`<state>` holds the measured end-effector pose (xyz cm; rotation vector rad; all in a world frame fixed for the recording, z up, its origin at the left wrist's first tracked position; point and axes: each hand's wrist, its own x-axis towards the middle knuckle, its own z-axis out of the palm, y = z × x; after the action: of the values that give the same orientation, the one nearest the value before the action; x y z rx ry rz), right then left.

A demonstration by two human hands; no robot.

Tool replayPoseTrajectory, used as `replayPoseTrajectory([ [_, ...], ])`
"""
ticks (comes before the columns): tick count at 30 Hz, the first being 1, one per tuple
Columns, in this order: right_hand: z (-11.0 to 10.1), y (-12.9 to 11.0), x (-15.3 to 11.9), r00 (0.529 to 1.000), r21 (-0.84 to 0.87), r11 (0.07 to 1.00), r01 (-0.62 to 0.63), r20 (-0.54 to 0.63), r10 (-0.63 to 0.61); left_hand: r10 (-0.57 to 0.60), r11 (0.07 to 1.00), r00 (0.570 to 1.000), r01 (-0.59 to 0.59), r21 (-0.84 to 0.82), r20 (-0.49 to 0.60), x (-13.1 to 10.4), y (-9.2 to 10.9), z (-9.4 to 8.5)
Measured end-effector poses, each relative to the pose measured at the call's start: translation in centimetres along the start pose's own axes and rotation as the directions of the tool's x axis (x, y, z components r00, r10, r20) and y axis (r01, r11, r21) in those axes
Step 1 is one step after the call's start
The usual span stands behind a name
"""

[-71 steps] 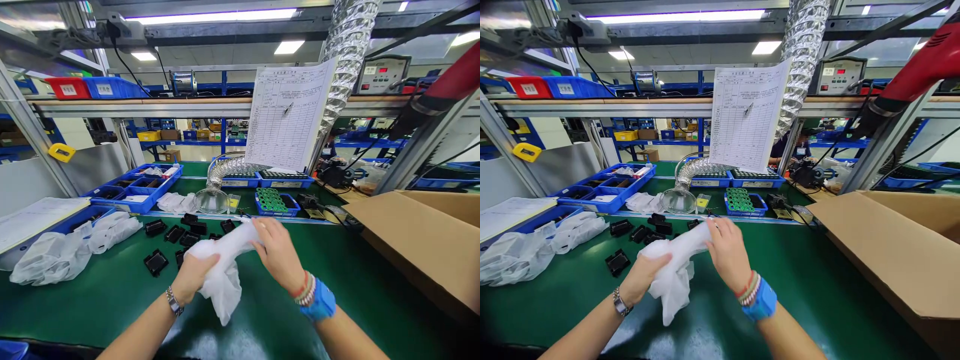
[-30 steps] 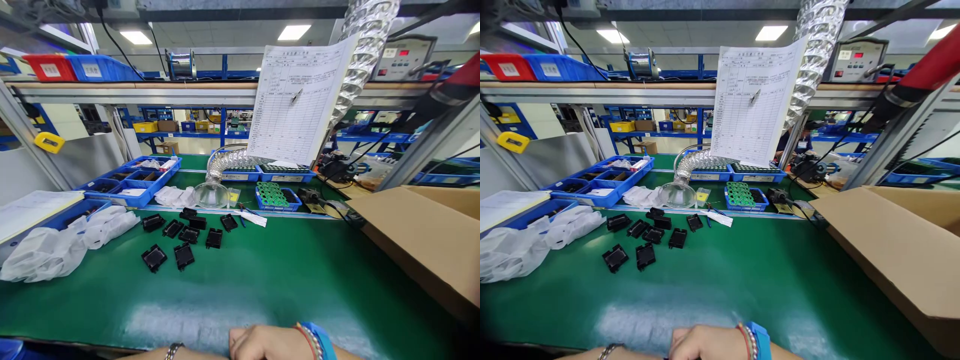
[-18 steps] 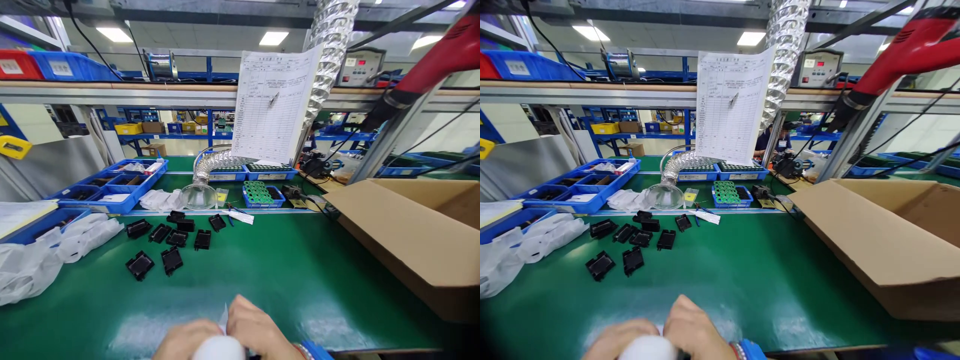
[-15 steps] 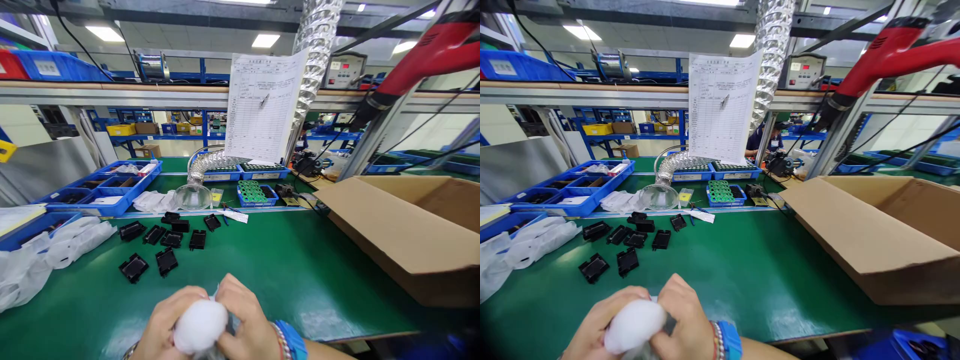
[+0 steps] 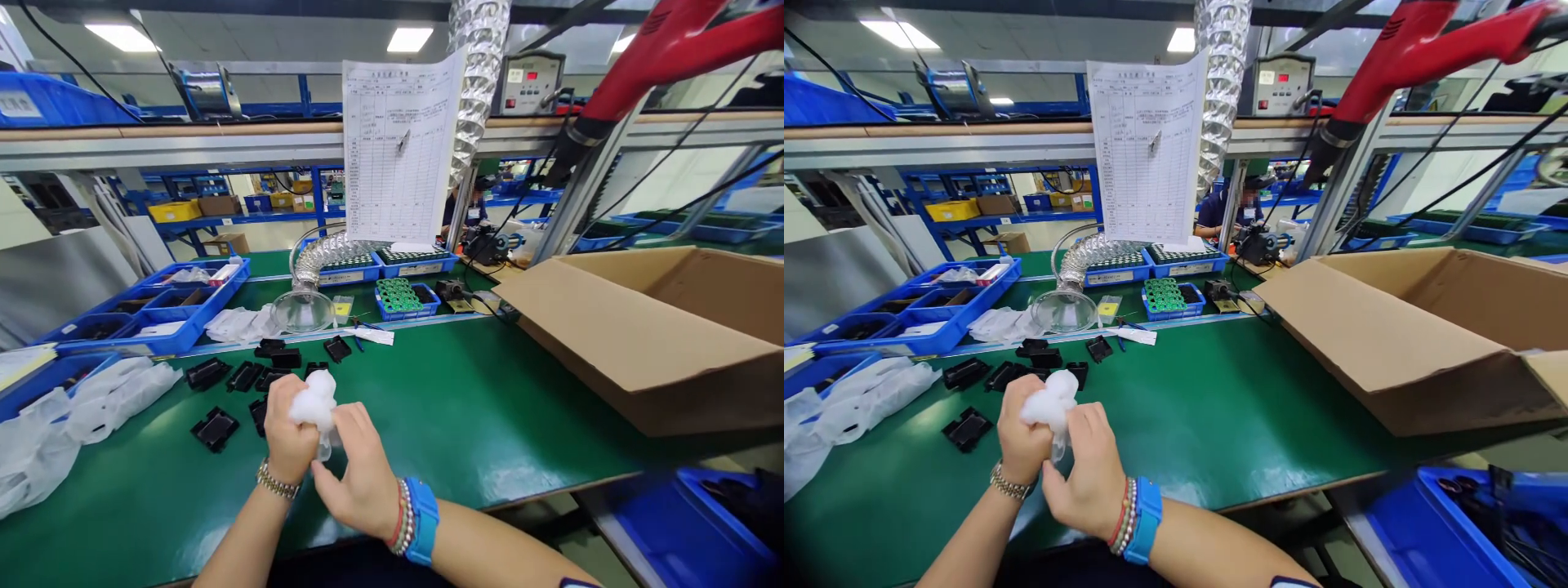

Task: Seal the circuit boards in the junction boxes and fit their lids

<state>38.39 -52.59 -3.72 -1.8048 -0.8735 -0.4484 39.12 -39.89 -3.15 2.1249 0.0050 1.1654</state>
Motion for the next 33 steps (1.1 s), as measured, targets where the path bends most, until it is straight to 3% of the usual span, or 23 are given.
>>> replayPoseTrajectory([
  [2, -0.6, 1.2, -0.3, 0.999, -0.011, 0.999, -0.036, -0.018, 0.036, -0.155, 0.986, 0.974, 0.162, -0.029, 0.165, 0.1, 0.8, 0.6],
  [3, -1.2, 1.9, -0.5, 0.998, 0.002, 0.998, -0.068, -0.018, 0.068, -0.213, 0.97, 0.932, 0.238, -0.051, 0.295, 0.1, 1.3, 0.7],
  [6, -3.5, 3.8, -1.2, 0.977, 0.085, 0.973, -0.214, 0.018, 0.214, -0.212, 0.897, 0.717, 0.413, -0.159, 0.664, 0.1, 2.7, 0.1],
  [8, -5.1, 4.5, -1.7, 0.957, 0.113, 0.95, -0.291, 0.044, 0.288, -0.152, 0.83, 0.587, 0.513, -0.22, 0.795, 0.2, 3.3, -0.3],
  [10, -6.1, 4.6, -2.3, 0.951, 0.095, 0.946, -0.31, 0.046, 0.307, -0.142, 0.794, 0.525, 0.567, -0.22, 0.839, 0.1, 3.6, -0.2],
  [11, -6.3, 4.6, -2.6, 0.951, 0.072, 0.948, -0.308, 0.039, 0.306, -0.159, 0.802, 0.53, 0.562, -0.204, 0.833, 0.0, 3.6, 0.1],
  [12, -6.4, 4.5, -2.9, 0.952, 0.041, 0.951, -0.307, 0.026, 0.306, -0.176, 0.827, 0.562, 0.53, -0.188, 0.808, -0.3, 3.5, 0.6],
  [14, -5.9, 4.4, -3.6, 0.951, -0.028, 0.951, -0.309, -0.008, 0.309, -0.157, 0.908, 0.673, 0.386, -0.162, 0.722, -0.9, 2.9, 2.1],
  [17, -4.6, 4.1, -4.5, 0.951, -0.103, 0.946, -0.309, -0.045, 0.306, -0.005, 0.992, 0.843, 0.073, -0.106, 0.538, -2.1, 2.0, 4.7],
  [19, -4.4, 3.8, -4.8, 0.941, -0.094, 0.937, -0.335, -0.085, 0.328, 0.086, 0.996, 0.885, -0.067, -0.058, 0.458, -2.6, 2.2, 6.0],
  [20, -4.7, 3.7, -5.1, 0.929, -0.066, 0.93, -0.361, -0.108, 0.353, 0.109, 0.994, 0.882, -0.097, -0.051, 0.458, -2.8, 2.5, 6.2],
  [21, -5.5, 3.5, -5.6, 0.916, -0.023, 0.922, -0.387, -0.12, 0.382, 0.124, 0.992, 0.853, -0.102, -0.07, 0.506, -2.9, 3.0, 6.2],
  [22, -6.6, 3.4, -6.2, 0.903, 0.033, 0.91, -0.412, -0.12, 0.413, 0.139, 0.99, 0.789, -0.089, -0.113, 0.599, -2.9, 3.5, 5.9],
  [23, -8.0, 3.3, -7.3, 0.889, 0.1, 0.894, -0.437, -0.104, 0.446, 0.171, 0.982, 0.677, -0.058, -0.18, 0.716, -2.8, 3.9, 5.5],
  [25, -11.1, 3.2, -10.5, 0.836, 0.251, 0.815, -0.523, -0.033, 0.547, 0.327, 0.937, 0.276, 0.028, -0.348, 0.904, -2.5, 3.7, 4.6],
  [26, -12.6, 3.3, -12.8, 0.767, 0.316, 0.729, -0.607, -0.007, 0.642, 0.385, 0.92, 0.141, 0.025, -0.392, 0.912, -2.4, 3.1, 4.5],
  [27, -13.9, 3.4, -15.5, 0.655, 0.368, 0.607, -0.704, 0.008, 0.755, 0.415, 0.91, 0.085, -0.034, -0.414, 0.906, -2.4, 2.1, 4.7],
  [28, -14.9, 3.5, -18.6, 0.483, 0.403, 0.444, -0.8, -0.007, 0.876, 0.423, 0.904, 0.11, -0.12, -0.411, 0.899, -2.7, 1.1, 5.3],
  [29, -15.7, 3.5, -21.8, 0.237, 0.423, 0.242, -0.873, -0.065, 0.969, 0.437, 0.893, 0.155, -0.192, -0.407, 0.886, -3.1, 0.0, 6.2],
  [30, -16.2, 3.5, -25.2, 0.071, 0.439, 0.131, -0.889, -0.149, 0.986, 0.462, 0.876, 0.17, -0.245, -0.416, 0.871, -3.7, -1.0, 7.2],
  [33, -17.0, 2.7, -34.8, -0.306, 0.508, -0.101, -0.856, -0.34, 0.889, 0.549, 0.799, 0.083, -0.343, -0.493, 0.832, -6.1, -2.4, 10.4],
])
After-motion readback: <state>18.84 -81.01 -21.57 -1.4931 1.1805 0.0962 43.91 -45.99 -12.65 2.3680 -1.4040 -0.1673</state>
